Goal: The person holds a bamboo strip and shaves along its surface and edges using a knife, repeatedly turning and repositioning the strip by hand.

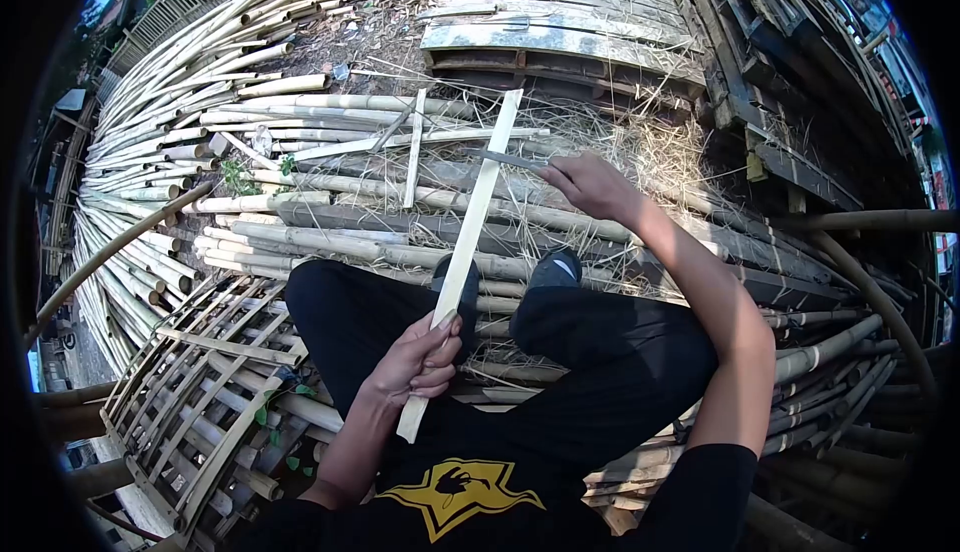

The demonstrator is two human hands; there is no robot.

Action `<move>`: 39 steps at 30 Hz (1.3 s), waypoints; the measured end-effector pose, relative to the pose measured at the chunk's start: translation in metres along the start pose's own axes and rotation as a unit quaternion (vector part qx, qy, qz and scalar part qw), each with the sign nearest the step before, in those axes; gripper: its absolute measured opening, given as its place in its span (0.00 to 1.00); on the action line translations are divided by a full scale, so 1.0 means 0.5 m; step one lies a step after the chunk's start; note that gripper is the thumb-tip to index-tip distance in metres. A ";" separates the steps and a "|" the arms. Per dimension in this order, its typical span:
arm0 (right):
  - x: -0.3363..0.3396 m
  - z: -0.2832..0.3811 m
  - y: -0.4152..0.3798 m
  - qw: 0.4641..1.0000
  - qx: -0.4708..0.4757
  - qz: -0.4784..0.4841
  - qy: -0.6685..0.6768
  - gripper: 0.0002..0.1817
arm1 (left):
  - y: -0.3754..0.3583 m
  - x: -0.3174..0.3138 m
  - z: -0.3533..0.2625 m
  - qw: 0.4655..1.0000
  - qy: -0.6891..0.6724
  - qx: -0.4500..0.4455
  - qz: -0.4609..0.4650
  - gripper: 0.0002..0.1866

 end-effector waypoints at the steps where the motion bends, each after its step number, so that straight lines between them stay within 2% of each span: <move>1: -0.008 0.007 0.007 1.000 0.009 -0.002 0.002 0.23 | -0.001 -0.001 0.000 1.000 -0.006 -0.006 -0.002 0.09; 3: -0.015 0.006 0.016 1.000 0.022 -0.006 0.002 0.24 | -0.010 0.008 0.000 1.000 -0.001 -0.004 -0.013 0.09; 5: -0.025 -0.002 0.022 0.996 0.032 0.009 -0.083 0.25 | -0.017 0.016 -0.004 1.000 0.004 -0.003 -0.023 0.09; 6: -0.024 -0.028 0.026 0.996 0.031 0.011 -0.081 0.25 | -0.023 0.014 0.000 1.000 -0.007 -0.003 -0.021 0.08; 8: -0.008 -0.122 0.033 0.994 -0.055 -0.016 -0.093 0.27 | -0.033 0.018 0.012 1.000 -0.015 0.005 -0.021 0.08; 14: -0.058 -0.228 0.022 0.981 -0.135 0.030 -0.138 0.31 | -0.032 0.044 0.048 0.995 -0.083 0.048 -0.038 0.08; 16: -0.011 -0.299 -0.008 0.957 -0.219 0.024 -0.190 0.30 | -0.072 0.024 0.033 0.994 -0.101 0.021 0.026 0.08; 18: 0.004 -0.326 -0.044 0.956 -0.234 0.043 -0.170 0.30 | -0.081 0.049 0.001 0.995 -0.091 -0.028 -0.005 0.07; 22: -0.010 -0.277 -0.048 0.960 -0.270 0.003 -0.079 0.29 | -0.039 0.071 -0.008 0.997 -0.050 -0.010 -0.050 0.09; 24: -0.004 -0.191 -0.015 0.985 -0.166 -0.053 -0.010 0.28 | -0.010 0.062 0.001 0.998 -0.016 0.004 -0.062 0.10; 26: 0.000 -0.099 0.005 0.991 -0.128 0.006 -0.040 0.27 | 0.013 0.072 -0.032 0.973 0.170 -0.059 -0.145 0.11; 27: 0.006 -0.045 0.012 0.993 -0.093 0.028 -0.068 0.27 | 0.029 0.073 -0.047 0.960 0.225 -0.079 -0.149 0.10; 31: -0.030 0.086 0.022 0.995 -0.018 0.061 -0.079 0.29 | 0.098 0.083 -0.092 0.928 0.315 -0.106 -0.167 0.11; 33: -0.068 0.113 0.017 0.989 -0.012 0.117 -0.087 0.29 | 0.122 0.091 -0.129 0.838 0.479 -0.185 -0.186 0.12; 34: -0.072 0.128 0.009 0.989 -0.011 0.116 -0.087 0.29 | 0.131 0.100 -0.132 0.837 0.479 -0.186 -0.187 0.12; 36: -0.064 0.149 0.001 0.990 0.004 0.095 -0.101 0.27 | 0.151 0.104 -0.150 0.778 0.556 -0.215 -0.198 0.12; 38: -0.098 0.134 -0.009 0.988 0.013 0.113 -0.106 0.29 | 0.163 0.111 -0.144 0.782 0.545 -0.237 -0.187 0.12; 39: -0.098 0.135 -0.015 0.989 0.013 0.108 -0.101 0.29 | 0.160 0.102 -0.149 0.741 0.586 -0.257 -0.203 0.12</move>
Point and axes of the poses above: each hand's wrist, its own y-axis towards the middle knuckle, its own x-axis out of the back of the hand, z = x × y, the point moved 8 cm from there along y, towards the middle knuckle, and after that the axes turned 10 degrees about -y, right-handed, at the moved point
